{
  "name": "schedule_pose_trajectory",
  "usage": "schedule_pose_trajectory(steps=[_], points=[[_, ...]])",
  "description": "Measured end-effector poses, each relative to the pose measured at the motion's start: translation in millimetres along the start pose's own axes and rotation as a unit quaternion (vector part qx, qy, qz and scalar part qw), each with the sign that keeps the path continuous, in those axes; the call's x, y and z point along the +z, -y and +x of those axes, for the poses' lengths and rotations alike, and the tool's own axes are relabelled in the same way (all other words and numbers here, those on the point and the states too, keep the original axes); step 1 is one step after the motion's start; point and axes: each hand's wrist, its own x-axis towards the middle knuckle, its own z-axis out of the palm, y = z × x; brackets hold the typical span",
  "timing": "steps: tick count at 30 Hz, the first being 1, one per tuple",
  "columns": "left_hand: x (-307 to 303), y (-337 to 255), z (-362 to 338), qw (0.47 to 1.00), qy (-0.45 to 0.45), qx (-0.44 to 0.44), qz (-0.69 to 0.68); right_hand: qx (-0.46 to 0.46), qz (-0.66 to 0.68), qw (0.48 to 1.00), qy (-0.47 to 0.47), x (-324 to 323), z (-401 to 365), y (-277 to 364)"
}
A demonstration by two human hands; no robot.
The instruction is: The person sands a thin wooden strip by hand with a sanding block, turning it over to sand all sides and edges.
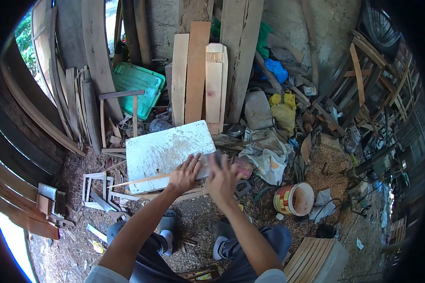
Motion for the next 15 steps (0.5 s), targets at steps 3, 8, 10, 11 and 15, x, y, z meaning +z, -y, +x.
schedule_pose_trajectory(steps=[3,8,10,11,15], points=[[-4.1,-0.7,-1.2,1.0,0.025,0.0,0.007,0.086,0.028,0.996,0.007,1.0,14.4,-12.9],[-0.1,-0.9,0.2,1.0,-0.011,0.013,0.009,-0.021,0.0,1.0,-0.013,-8.9,-3.0,0.6],[-9.1,1.0,-1.4,1.0,-0.005,0.016,-0.002,-0.005,0.005,1.0,-0.028,-5.1,2.5,-5.5],[-13.4,-0.3,0.2,1.0,0.021,0.011,0.0,-0.002,0.009,1.0,-0.028,-2.5,8.6,-12.3],[-3.8,-1.0,-1.0,1.0,-0.003,0.009,0.012,0.086,0.002,0.996,-0.008,2.3,3.4,-8.0]])
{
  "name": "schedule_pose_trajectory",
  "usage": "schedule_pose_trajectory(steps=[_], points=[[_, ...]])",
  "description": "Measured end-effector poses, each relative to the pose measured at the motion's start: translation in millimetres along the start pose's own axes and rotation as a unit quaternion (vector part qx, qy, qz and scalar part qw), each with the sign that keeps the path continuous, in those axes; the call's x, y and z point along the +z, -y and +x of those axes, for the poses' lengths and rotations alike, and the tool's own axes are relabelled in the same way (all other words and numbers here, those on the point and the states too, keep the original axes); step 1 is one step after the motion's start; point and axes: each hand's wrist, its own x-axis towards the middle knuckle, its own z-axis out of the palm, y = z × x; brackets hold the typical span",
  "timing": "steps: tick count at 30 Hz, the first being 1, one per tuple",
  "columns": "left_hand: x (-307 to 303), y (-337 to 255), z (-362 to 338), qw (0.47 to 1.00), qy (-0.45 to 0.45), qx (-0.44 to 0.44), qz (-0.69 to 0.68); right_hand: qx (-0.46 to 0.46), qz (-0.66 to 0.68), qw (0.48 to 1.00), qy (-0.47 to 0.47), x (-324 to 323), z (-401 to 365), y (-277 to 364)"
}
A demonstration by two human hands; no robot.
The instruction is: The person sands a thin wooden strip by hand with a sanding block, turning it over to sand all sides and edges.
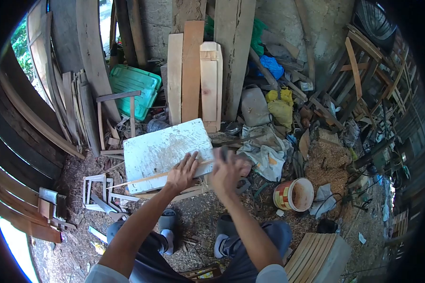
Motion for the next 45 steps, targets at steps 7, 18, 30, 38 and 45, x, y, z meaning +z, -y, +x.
schedule_pose_trajectory(steps=[7,18,30,38,45], points=[[-12.8,-1.2,0.7,0.999,0.032,-0.009,-0.01,-0.015,0.038,0.999,0.019,-12.1,13.6,-6.3],[-9.0,0.8,0.1,0.997,0.064,-0.024,-0.023,-0.039,-0.005,0.998,-0.042,-1.3,11.7,-10.5],[-12.5,3.9,9.9,0.995,-0.017,-0.026,-0.094,0.196,0.235,0.946,0.104,-41.0,76.1,-57.4],[-106.7,-24.5,23.7,0.967,-0.107,0.001,-0.229,0.2,0.639,0.734,0.117,-69.3,75.3,-46.3],[-150.5,-47.4,26.4,0.925,-0.192,-0.032,-0.327,-0.007,0.613,0.79,-0.005,-82.7,71.0,14.2]])
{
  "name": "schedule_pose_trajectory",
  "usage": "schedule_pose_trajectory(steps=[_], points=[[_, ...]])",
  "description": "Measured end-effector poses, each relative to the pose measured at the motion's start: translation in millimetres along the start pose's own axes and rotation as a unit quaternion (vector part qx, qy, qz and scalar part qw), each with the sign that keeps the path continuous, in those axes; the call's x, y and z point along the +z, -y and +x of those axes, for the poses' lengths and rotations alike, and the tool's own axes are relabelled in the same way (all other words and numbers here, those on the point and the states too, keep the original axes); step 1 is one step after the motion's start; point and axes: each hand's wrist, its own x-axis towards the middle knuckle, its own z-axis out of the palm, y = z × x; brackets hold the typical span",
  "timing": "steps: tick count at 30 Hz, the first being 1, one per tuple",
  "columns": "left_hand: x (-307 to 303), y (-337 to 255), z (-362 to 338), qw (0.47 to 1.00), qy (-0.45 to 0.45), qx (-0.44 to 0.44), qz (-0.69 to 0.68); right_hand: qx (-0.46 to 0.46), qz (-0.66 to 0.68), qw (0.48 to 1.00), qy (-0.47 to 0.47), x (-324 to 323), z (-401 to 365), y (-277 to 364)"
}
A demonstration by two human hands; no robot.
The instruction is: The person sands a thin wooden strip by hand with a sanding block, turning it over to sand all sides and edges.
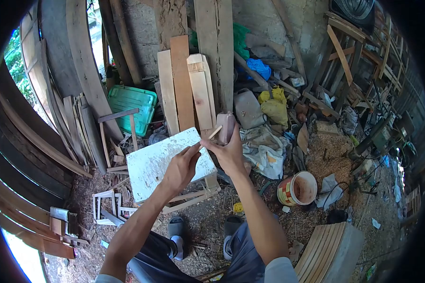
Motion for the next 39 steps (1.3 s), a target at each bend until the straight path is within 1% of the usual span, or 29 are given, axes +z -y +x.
schedule_pose_trajectory(steps=[1,3,7,9,13,15,19,20,21,22,23,25,27,29,30,32,36,39], points=[[-2.9,-0.6,1.2,1.0,0.0,-0.001,-0.001,0.001,-0.001,1.0,0.0,1.7,-0.1,2.4],[-10.8,-2.6,3.6,0.999,0.021,0.02,0.014,0.023,0.067,0.997,0.002,3.7,-1.2,6.1],[-16.5,-1.8,4.2,0.999,0.027,0.024,-0.012,0.063,0.087,0.994,0.016,-1.3,-1.3,8.3],[-16.2,-0.9,3.8,0.999,0.011,0.039,-0.024,0.101,0.128,0.987,-0.005,0.9,-2.2,11.6],[-18.0,-5.7,4.7,0.999,0.003,0.028,-0.028,0.068,0.142,0.987,-0.032,8.6,-4.8,13.4],[-19.2,-9.0,5.0,0.999,0.002,-0.015,-0.046,0.061,0.118,0.991,-0.023,11.3,-7.6,15.3],[-14.4,-1.5,4.4,0.996,-0.017,-0.034,-0.076,0.043,0.077,0.996,0.004,11.0,-8.2,8.6],[-15.7,2.2,7.0,0.989,0.033,-0.096,-0.112,0.043,0.077,0.996,0.005,10.5,-7.6,8.7],[-17.8,5.5,10.0,0.973,0.082,-0.156,-0.148,0.071,0.11,0.991,-0.017,10.1,-6.0,9.3],[-21.2,8.3,12.3,0.957,0.11,-0.16,-0.217,0.099,0.141,0.984,-0.039,9.1,-4.7,10.0],[-23.8,8.8,12.6,0.957,0.111,-0.159,-0.217,0.099,0.141,0.984,-0.041,6.4,-4.4,10.8],[-32.8,0.3,14.8,0.956,0.113,-0.109,-0.248,0.06,0.133,0.989,-0.003,0.6,-2.5,13.3],[-38.4,-4.9,16.4,0.949,0.122,-0.098,-0.274,0.061,0.144,0.988,-0.013,0.8,-1.4,15.0],[-40.6,-5.6,17.0,0.931,0.155,-0.085,-0.32,0.066,0.17,0.983,-0.031,3.1,-2.4,15.1],[-41.5,-4.7,16.6,0.931,0.156,-0.085,-0.319,0.067,0.171,0.983,-0.031,4.0,-3.0,16.5],[-43.6,-2.4,16.0,0.925,0.172,-0.117,-0.317,0.071,0.177,0.981,-0.033,5.4,-3.4,20.6],[-47.2,-3.0,15.9,0.917,0.155,-0.131,-0.343,0.072,0.187,0.979,-0.03,6.0,-3.7,19.9],[-41.8,9.2,15.2,0.905,0.14,-0.137,-0.377,0.069,0.147,0.986,-0.041,4.3,-3.5,14.6]])
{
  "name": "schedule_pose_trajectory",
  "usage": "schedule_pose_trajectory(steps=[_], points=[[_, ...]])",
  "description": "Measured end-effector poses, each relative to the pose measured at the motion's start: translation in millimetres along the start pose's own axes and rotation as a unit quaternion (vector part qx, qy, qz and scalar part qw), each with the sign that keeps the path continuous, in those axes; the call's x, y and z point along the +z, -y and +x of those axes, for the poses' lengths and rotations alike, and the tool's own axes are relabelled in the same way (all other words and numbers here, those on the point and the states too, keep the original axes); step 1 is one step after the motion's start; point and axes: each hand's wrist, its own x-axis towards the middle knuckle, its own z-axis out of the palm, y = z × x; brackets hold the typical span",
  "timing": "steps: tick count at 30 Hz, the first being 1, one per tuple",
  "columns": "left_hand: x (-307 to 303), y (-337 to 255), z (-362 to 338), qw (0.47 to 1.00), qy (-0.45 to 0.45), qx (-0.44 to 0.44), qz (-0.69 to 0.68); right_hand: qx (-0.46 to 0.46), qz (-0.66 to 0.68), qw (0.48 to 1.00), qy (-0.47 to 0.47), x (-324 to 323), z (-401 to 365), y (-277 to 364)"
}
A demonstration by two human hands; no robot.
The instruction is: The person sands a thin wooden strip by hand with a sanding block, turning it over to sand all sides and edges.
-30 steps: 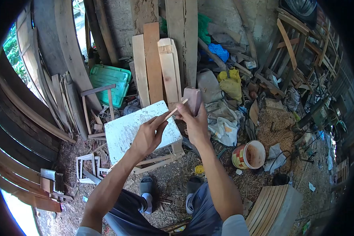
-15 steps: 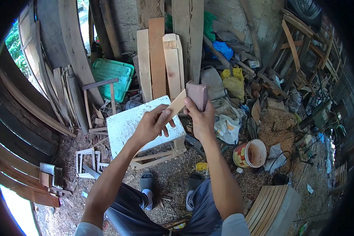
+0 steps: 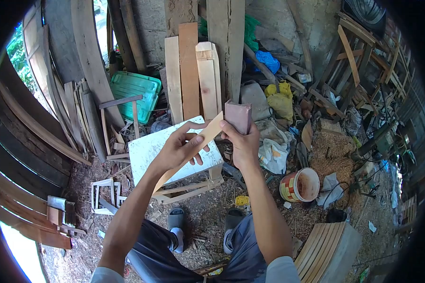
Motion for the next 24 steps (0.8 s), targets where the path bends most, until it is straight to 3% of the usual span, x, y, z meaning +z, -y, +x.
schedule_pose_trajectory(steps=[3,5,8,10,12,19,22,24], points=[[-3.3,7.4,3.0,1.0,0.03,0.005,-0.002,0.019,-0.009,1.0,-0.013,1.2,-1.0,-2.7],[2.6,1.4,3.3,0.994,-0.029,-0.003,0.104,0.023,-0.037,0.998,-0.035,3.1,-0.8,-7.2],[9.5,4.9,7.3,0.988,-0.084,-0.003,0.132,0.055,-0.048,0.997,-0.016,16.5,-9.1,-6.8],[8.0,13.0,10.6,0.99,-0.112,0.04,0.08,0.052,-0.054,0.997,0.012,21.0,-11.8,-6.4],[3.3,15.2,13.1,0.997,-0.07,0.033,-0.018,0.068,-0.017,0.997,0.029,18.7,-9.3,-7.7],[-8.7,5.8,7.8,0.996,-0.01,0.024,-0.082,0.093,-0.005,0.995,0.026,15.1,-7.7,1.9],[-18.4,4.7,7.4,0.996,0.012,-0.029,-0.086,0.104,0.037,0.992,0.056,12.9,-6.9,-1.1],[-29.4,10.6,9.6,0.986,0.067,-0.067,-0.136,0.106,-0.008,0.992,0.062,11.8,-7.0,-1.8]])
